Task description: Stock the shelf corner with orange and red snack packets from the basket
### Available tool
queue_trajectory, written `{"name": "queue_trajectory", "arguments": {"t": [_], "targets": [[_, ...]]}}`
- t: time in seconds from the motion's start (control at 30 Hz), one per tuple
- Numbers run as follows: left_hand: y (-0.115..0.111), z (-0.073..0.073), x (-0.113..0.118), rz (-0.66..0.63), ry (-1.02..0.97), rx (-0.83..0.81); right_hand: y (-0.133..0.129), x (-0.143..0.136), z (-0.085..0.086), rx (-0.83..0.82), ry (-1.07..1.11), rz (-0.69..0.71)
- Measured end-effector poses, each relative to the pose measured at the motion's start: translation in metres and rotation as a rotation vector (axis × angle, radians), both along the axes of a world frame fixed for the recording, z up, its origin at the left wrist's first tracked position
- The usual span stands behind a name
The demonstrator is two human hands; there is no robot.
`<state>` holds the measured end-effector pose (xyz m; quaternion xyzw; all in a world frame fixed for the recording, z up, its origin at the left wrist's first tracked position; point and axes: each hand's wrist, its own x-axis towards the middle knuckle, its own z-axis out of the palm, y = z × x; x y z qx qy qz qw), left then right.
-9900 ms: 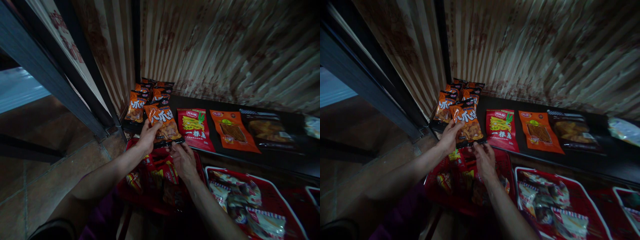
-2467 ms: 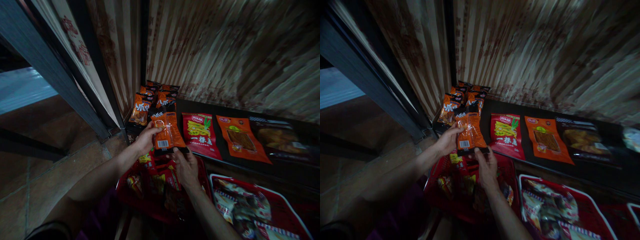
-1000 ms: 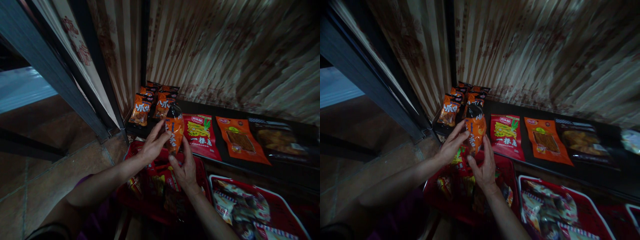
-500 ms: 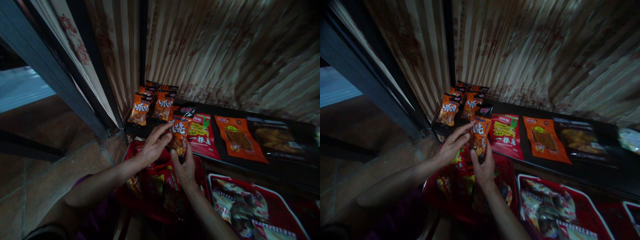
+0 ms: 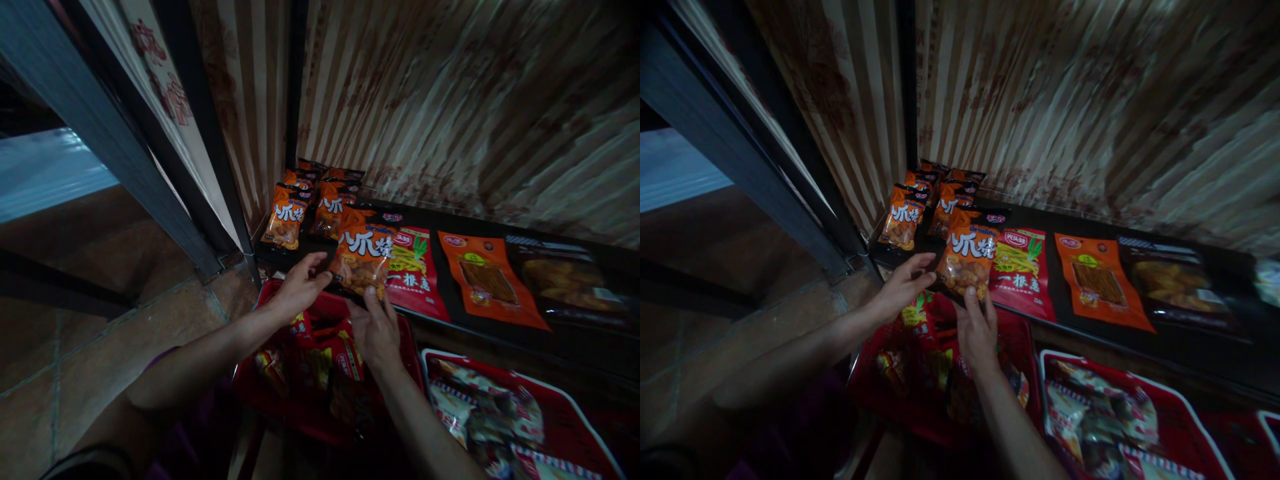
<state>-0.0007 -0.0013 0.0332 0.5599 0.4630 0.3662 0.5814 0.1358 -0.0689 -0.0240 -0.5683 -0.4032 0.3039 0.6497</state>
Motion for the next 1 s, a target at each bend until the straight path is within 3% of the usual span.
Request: {"name": "queue_trajectory", "arguments": {"t": [0.13, 0.2, 0.33, 0.8, 1.0], "targets": [[0.000, -0.004, -0.002, -0.061, -0.079, -0.150, 0.009, -0.010, 0.013, -0.046, 0.400, -0.032], [0.000, -0.005, -0.003, -0.045, -0.139, -0.225, 0.011, -0.012, 0.018, -0.048, 0.492, -0.039], [0.001, -0.006, -0.004, -0.004, -0.233, -0.316, 0.012, -0.011, 0.017, -0.051, 0.521, -0.035], [0.006, -0.014, 0.001, 0.004, -0.360, -0.373, 0.016, -0.011, 0.011, -0.078, 0.481, 0.039], [0.004, -0.017, 0.004, 0.041, -0.214, -0.199, 0.018, -0.006, 0.007, -0.063, 0.428, 0.044]]}}
